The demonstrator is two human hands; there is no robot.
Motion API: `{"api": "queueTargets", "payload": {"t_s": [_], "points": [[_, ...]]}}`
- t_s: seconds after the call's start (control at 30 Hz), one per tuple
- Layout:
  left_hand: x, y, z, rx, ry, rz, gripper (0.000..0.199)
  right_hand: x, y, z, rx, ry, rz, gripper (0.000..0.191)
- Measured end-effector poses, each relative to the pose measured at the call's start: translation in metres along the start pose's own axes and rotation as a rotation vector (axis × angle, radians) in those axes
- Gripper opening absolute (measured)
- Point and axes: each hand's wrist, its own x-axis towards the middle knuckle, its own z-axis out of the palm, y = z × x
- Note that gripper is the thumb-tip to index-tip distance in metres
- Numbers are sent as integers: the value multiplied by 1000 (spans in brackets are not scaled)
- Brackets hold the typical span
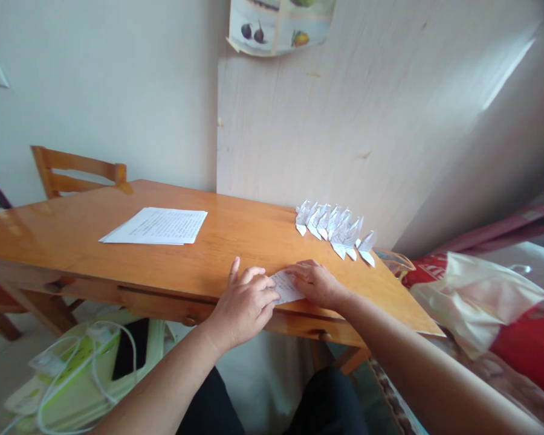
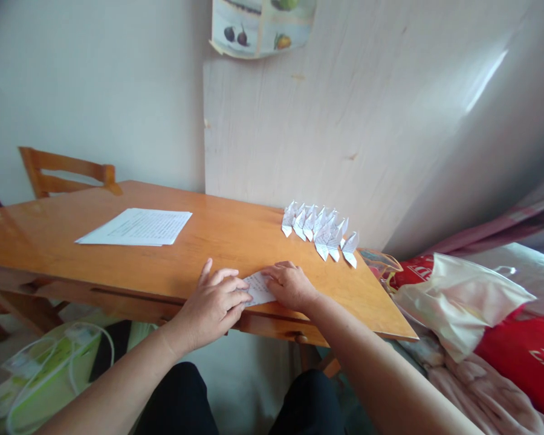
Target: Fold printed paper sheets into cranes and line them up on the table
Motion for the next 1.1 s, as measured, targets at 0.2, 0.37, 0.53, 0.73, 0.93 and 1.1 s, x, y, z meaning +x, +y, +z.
{"api": "queueTargets", "payload": {"t_s": [0.2, 0.37, 0.53, 0.73, 0.93, 1.1], "points": [[6, 12, 3, 42, 16, -7, 16, -14, 9, 0, 154, 93, 223, 27], [18, 11, 8, 59, -26, -8, 24, -19, 18, 3, 198, 96, 378, 25], [31, 11, 10, 95, -41, -32, 29, -33, 11, -2, 188, 87, 496, 22], [24, 37, 20, 47, -2, -122, 18, -59, -8, -4, 274, 120, 642, 22], [23, 27, 23, -30, -94, -85, 24, -83, -22, -10, 469, 114, 541, 16], [42, 5, 23, -67, -214, -52, 29, -92, -27, -16, 371, 42, 369, 27]]}}
